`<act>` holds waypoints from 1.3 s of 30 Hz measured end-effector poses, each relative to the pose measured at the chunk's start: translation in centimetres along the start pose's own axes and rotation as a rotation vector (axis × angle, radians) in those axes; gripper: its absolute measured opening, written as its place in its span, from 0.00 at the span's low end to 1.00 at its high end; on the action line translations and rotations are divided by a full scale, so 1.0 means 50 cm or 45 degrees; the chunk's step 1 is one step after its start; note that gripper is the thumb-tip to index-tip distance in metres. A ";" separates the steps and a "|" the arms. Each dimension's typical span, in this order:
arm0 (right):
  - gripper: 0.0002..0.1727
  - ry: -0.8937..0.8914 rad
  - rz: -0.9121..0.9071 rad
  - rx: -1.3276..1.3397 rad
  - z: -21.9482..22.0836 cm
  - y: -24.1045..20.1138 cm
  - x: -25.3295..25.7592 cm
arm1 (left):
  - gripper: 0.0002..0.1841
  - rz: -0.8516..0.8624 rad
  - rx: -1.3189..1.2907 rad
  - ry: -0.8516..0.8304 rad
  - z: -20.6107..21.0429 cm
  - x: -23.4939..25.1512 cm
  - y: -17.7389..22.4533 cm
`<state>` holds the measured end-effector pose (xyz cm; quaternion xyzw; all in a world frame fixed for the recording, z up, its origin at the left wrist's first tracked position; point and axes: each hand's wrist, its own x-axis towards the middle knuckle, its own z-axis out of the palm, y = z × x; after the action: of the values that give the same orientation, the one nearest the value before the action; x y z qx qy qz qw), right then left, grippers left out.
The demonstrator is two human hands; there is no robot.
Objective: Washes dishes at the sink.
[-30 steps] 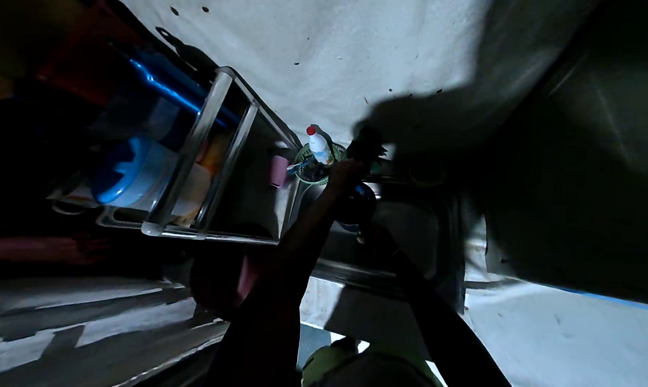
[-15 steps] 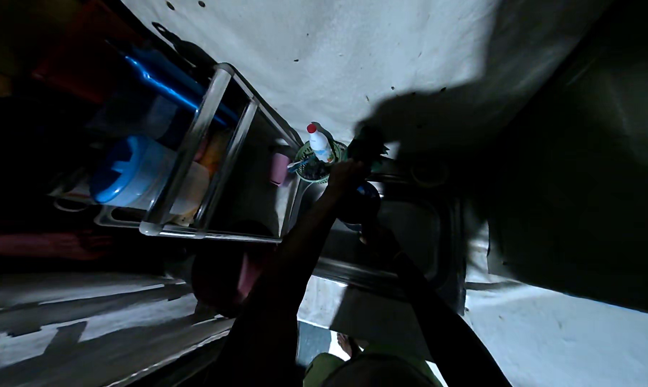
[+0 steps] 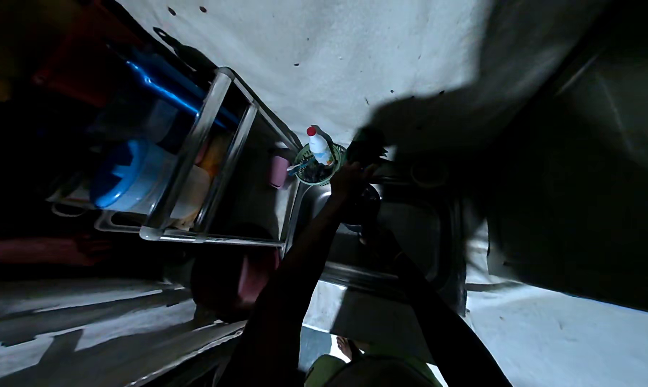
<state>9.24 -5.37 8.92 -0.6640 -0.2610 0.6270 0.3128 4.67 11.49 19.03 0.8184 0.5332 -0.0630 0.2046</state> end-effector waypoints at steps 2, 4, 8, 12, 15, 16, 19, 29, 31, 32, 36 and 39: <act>0.23 0.008 0.005 -0.009 -0.001 -0.002 0.001 | 0.34 -0.077 -0.091 0.012 -0.002 -0.005 0.014; 0.23 0.009 0.005 -0.019 -0.001 0.001 0.003 | 0.33 -0.136 -0.175 0.046 0.004 -0.006 0.019; 0.22 0.018 -0.015 0.025 0.004 0.012 0.011 | 0.26 -0.205 -0.321 0.104 0.025 0.006 0.017; 0.22 0.043 -0.024 -0.014 0.009 0.012 0.012 | 0.25 -0.153 -0.371 0.054 0.033 0.008 0.009; 0.21 0.045 -0.042 -0.011 0.013 0.005 0.008 | 0.30 -0.021 -0.293 -0.019 0.031 0.001 -0.011; 0.21 0.043 -0.047 -0.010 0.013 0.004 0.006 | 0.32 0.036 -0.258 -0.026 0.034 0.000 -0.020; 0.22 0.035 -0.035 0.003 0.019 0.006 0.011 | 0.38 0.214 -0.214 0.047 0.050 -0.005 -0.059; 0.24 0.117 -0.129 -0.200 0.036 -0.019 -0.025 | 0.32 0.476 -0.044 -0.022 0.025 -0.030 -0.110; 0.25 0.041 0.024 -0.262 0.041 -0.063 -0.062 | 0.29 0.463 -0.064 -0.082 0.001 -0.044 -0.108; 0.24 0.106 -0.012 -0.285 0.046 -0.045 -0.054 | 0.30 0.469 -0.104 -0.100 -0.001 -0.039 -0.108; 0.26 0.172 -0.293 -0.326 0.038 0.019 -0.042 | 0.29 0.537 -0.307 0.055 -0.020 -0.065 -0.103; 0.24 0.199 -0.085 -0.535 0.095 -0.128 -0.201 | 0.21 0.689 -0.482 0.445 -0.131 -0.235 -0.114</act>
<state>4.04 -8.12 20.32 -0.7522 -0.3826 0.4948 0.2076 -6.17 6.15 27.23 0.8759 0.3266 0.2336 0.2674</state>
